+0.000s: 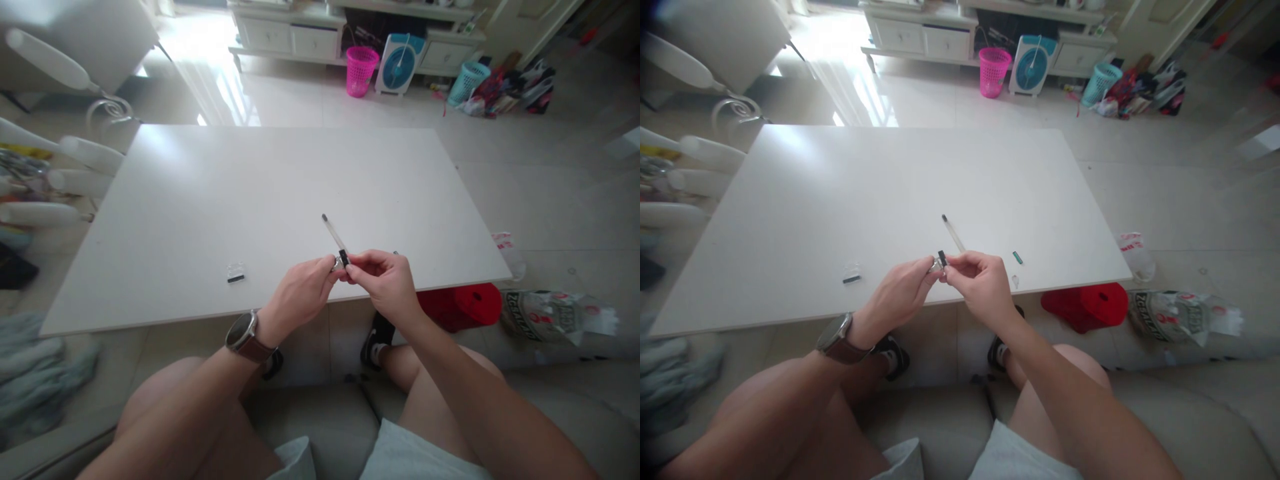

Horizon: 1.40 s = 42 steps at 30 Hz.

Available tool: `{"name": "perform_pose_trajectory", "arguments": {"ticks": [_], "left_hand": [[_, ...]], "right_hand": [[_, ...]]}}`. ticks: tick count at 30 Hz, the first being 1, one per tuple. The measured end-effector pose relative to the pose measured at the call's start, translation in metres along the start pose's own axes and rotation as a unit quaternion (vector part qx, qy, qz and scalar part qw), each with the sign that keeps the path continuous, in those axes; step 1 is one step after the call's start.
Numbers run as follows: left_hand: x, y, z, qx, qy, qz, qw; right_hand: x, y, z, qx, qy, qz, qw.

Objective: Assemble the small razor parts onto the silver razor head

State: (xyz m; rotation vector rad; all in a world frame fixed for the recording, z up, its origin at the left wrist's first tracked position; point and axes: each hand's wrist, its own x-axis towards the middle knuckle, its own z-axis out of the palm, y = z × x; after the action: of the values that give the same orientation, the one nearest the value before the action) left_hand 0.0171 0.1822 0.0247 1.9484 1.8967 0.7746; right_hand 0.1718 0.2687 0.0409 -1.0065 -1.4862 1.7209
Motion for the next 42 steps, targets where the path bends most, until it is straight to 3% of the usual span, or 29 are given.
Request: {"name": "perform_pose_trajectory", "arguments": {"ticks": [12,27,42], "left_hand": [[-0.001,0.006,-0.012,-0.231,-0.053,-0.016,0.971],[0.001,0.007,-0.015,-0.259,-0.069,0.019,0.963],[-0.003,0.003,-0.004,-0.176,-0.034,0.054,0.982]], "right_hand": [[0.001,0.0,-0.008,-0.044,-0.013,-0.042,0.998],[-0.002,-0.004,-0.009,-0.045,-0.016,-0.053,0.997],[-0.008,-0.012,-0.005,-0.026,-0.003,-0.073,0.997]]}}
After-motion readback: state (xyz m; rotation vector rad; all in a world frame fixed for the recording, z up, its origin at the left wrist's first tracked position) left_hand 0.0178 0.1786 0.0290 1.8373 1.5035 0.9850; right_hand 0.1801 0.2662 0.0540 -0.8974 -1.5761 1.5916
